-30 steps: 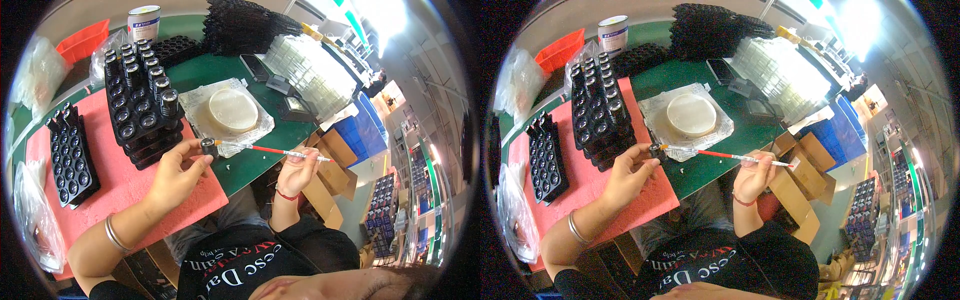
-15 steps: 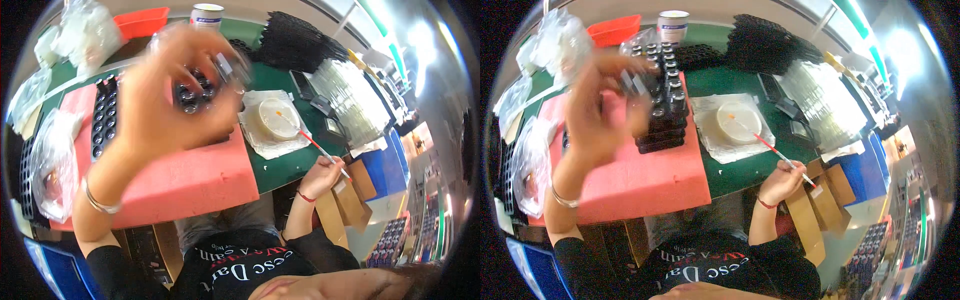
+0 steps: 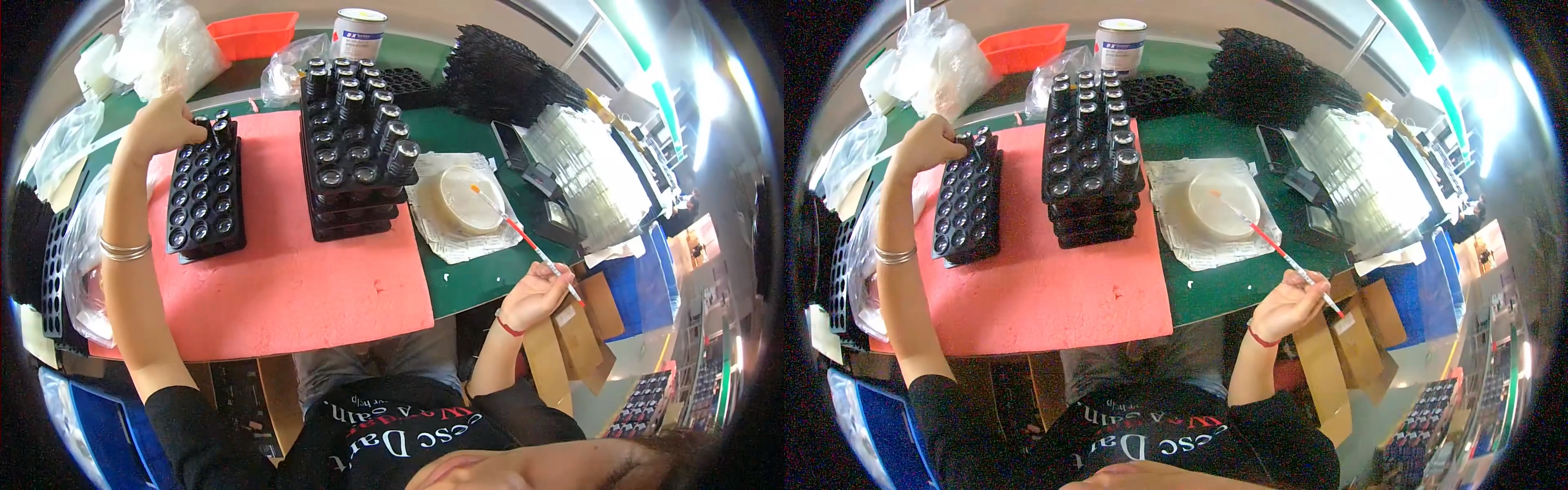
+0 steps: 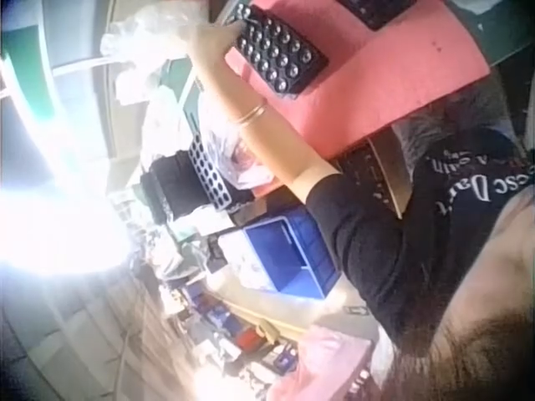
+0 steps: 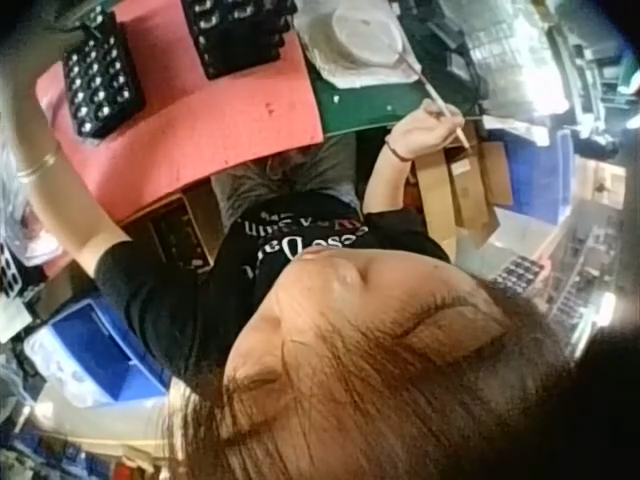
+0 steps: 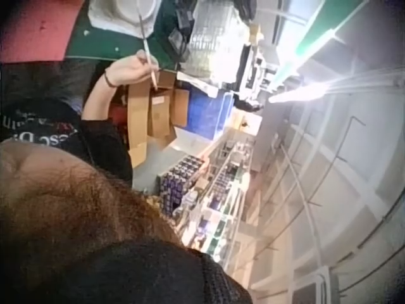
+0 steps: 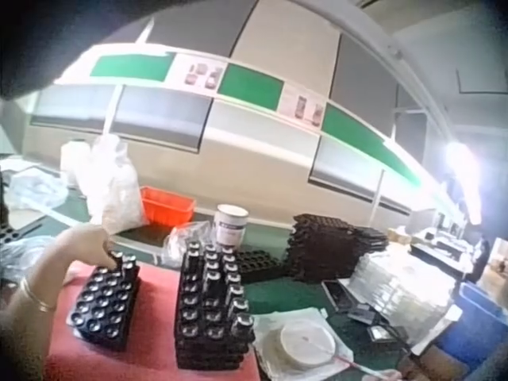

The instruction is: Apply orange sealant or paint to the side of small cylindrical bulb components using a brush and organize them into trays.

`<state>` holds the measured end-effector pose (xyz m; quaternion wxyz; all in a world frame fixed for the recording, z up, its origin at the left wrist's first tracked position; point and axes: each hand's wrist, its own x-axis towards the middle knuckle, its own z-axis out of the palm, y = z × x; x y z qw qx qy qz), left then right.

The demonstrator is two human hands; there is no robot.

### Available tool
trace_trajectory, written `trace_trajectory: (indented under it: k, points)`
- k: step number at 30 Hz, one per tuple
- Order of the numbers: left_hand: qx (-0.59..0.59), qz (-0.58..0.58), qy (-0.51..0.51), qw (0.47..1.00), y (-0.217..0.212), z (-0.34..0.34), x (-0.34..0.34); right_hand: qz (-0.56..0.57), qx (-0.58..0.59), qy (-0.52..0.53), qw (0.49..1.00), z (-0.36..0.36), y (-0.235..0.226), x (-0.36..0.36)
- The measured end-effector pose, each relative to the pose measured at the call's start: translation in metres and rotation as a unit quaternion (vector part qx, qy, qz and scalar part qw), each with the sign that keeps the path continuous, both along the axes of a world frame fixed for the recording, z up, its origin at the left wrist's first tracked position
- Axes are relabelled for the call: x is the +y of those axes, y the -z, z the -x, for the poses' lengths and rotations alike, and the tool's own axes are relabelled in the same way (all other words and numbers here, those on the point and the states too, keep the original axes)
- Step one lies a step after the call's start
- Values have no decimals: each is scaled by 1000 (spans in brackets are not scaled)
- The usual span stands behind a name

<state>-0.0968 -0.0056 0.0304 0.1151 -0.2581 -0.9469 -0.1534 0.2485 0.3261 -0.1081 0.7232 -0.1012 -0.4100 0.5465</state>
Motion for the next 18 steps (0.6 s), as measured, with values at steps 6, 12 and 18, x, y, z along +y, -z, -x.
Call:
trace_trajectory:
  k: [6, 12, 18]
  points:
    - [-44, 88, -4, 995, 14, 13, 3, -13, 0, -8, 1000, 1, -3, -3]
    - [10, 79, -41, 996, 25, 21, 5, -7, -1, 1, 1000, 2, -2, -3]
    - [-42, 97, -29, 994, 17, 11, 8, -9, 2, 3, 1000, 3, -4, -5]
